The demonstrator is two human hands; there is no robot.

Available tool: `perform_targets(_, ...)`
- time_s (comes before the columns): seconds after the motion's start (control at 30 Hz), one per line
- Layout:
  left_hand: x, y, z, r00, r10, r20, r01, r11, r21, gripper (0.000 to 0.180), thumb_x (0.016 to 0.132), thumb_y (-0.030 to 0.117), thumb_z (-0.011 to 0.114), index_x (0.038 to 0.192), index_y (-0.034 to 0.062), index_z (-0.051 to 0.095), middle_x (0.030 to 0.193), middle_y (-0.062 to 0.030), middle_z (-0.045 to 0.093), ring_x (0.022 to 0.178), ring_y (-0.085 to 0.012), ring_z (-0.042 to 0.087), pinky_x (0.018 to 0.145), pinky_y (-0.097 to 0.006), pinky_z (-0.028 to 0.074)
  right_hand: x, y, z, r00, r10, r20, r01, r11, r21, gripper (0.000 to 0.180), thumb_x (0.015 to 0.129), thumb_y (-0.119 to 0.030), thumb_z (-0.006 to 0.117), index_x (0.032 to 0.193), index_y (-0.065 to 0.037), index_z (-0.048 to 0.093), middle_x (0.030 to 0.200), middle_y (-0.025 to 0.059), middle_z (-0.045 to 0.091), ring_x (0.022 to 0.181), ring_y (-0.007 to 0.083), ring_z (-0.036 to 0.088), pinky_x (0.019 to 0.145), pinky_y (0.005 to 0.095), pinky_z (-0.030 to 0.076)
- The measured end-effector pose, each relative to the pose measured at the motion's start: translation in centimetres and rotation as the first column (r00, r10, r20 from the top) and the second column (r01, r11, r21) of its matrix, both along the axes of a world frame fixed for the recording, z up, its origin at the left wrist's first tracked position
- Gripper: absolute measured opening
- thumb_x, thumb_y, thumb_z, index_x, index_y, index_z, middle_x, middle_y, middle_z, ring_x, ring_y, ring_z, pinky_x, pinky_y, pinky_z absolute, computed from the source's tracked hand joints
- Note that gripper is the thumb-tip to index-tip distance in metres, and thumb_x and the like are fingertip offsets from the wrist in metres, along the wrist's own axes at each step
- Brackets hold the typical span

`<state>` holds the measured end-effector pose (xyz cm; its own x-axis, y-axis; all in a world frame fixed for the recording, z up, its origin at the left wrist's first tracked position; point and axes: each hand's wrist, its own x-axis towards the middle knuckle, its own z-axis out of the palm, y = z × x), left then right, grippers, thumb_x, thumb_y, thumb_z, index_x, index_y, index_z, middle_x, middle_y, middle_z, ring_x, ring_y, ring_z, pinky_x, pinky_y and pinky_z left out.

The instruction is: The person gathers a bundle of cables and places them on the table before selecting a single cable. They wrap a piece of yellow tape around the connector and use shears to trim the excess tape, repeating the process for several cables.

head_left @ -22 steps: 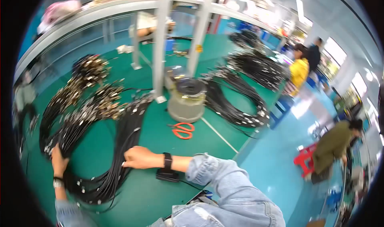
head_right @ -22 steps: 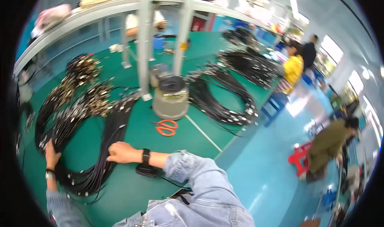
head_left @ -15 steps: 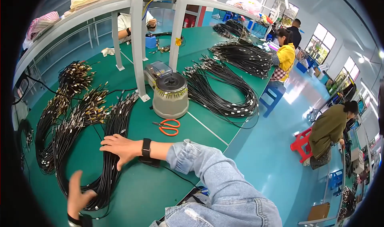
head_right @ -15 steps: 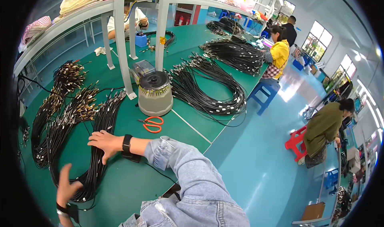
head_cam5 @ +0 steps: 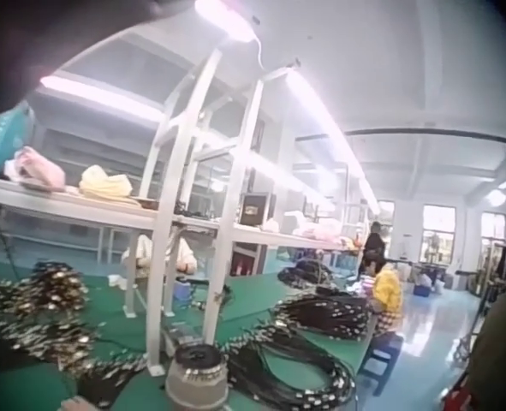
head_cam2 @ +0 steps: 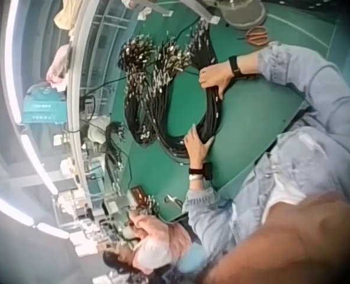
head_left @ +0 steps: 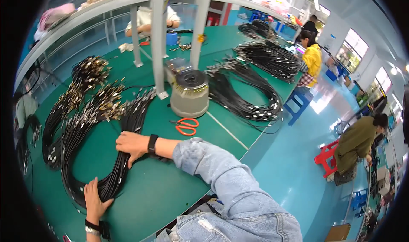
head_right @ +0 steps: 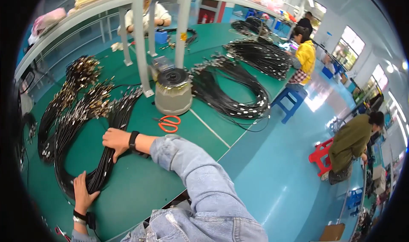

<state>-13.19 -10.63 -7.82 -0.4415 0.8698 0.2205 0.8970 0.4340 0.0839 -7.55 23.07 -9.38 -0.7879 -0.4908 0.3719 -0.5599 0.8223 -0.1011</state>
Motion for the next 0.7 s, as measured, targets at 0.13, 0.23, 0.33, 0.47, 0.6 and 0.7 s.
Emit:
perform_targets(0.13, -0.8, -0.4, 0.9, 0.998, -0.035, 0.055, 0.037, 0.999, -0.035, 0.076, 0.051, 0.02, 0.08, 0.117, 0.003, 0.046, 0.107, -0.0146, 0.05, 0.105, -0.033, 0.045, 0.099, -0.044, 0.03, 1.9, -1.4, 0.4, 0.994, -0.002, -0.112, 0.0, 1.0, -0.021, 0.065, 0.051, -0.059, 0.074, 0.08, -0.004, 0.053, 0.084, 0.0094, 0.053, 0.083, 0.0266, 0.05, 0.076, 0.0366, 0.04)
perform_targets(0.23, -2.3, -1.5, 1.0, 0.994, -0.101, 0.037, 0.104, 0.991, -0.086, 0.064, 0.051, 0.022, 0.08, 0.105, 0.0039, 0.052, 0.097, -0.0117, 0.052, 0.098, -0.0312, 0.048, 0.096, -0.043, 0.032, 4.4, -3.1, 1.7, 0.999, 0.026, 0.018, -0.027, 0.999, 0.039, 0.063, 0.056, -0.054, 0.074, 0.085, -0.003, 0.054, 0.085, 0.0093, 0.052, 0.084, 0.0263, 0.05, 0.078, 0.037, 0.039)
perform_targets(0.33, -4.4, -4.2, 1.4, 0.996, -0.089, 0.032, 0.093, 0.984, -0.154, 0.06, 0.049, 0.024, 0.08, 0.099, 0.0048, 0.054, 0.093, -0.0105, 0.052, 0.095, -0.0301, 0.048, 0.095, -0.042, 0.032, 4.0, -4.6, 2.0, 0.99, 0.044, 0.134, -0.048, 0.998, 0.028, 0.063, 0.065, -0.044, 0.073, 0.105, -0.001, 0.052, 0.096, 0.0105, 0.053, 0.095, 0.0263, 0.049, 0.087, 0.0368, 0.038)
perform_targets(0.47, -7.1, -6.2, 1.4, 0.998, -0.066, -0.017, 0.06, 0.971, -0.231, 0.064, 0.05, 0.03, 0.081, 0.104, 0.0069, 0.054, 0.096, -0.0095, 0.052, 0.099, -0.0276, 0.049, 0.095, -0.04, 0.033, 2.4, -5.0, 0.6, 0.995, 0.085, 0.057, -0.082, 0.996, -0.045, 0.071, 0.067, -0.041, 0.074, 0.119, -0.002, 0.047, 0.105, 0.0103, 0.054, 0.104, 0.026, 0.048, 0.092, 0.0366, 0.037)
perform_targets(0.6, -7.1, -6.3, 1.3, 0.999, -0.054, -0.003, 0.053, 0.981, -0.187, 0.066, 0.054, 0.033, 0.08, 0.107, 0.0058, 0.053, 0.099, -0.0097, 0.053, 0.101, -0.0281, 0.048, 0.096, -0.041, 0.033, 2.1, -4.7, 0.9, 0.981, 0.046, 0.189, -0.02, 0.99, -0.137, 0.074, 0.069, -0.038, 0.074, 0.127, -0.004, 0.043, 0.115, 0.0116, 0.052, 0.111, 0.0275, 0.046, 0.101, 0.041, 0.032)
perform_targets(0.7, -5.1, -6.6, 2.0, 0.999, -0.016, 0.042, 0.021, 0.994, -0.111, 0.068, 0.056, 0.034, 0.08, 0.111, 0.0051, 0.052, 0.101, -0.0101, 0.053, 0.102, -0.0286, 0.048, 0.096, -0.041, 0.034, 3.2, -4.2, 1.1, 0.991, -0.005, 0.133, 0.018, 0.995, -0.096, 0.076, 0.071, -0.041, 0.072, 0.13, -0.004, 0.04, 0.119, 0.0139, 0.049, 0.116, 0.0285, 0.043, 0.106, 0.0465, 0.025)
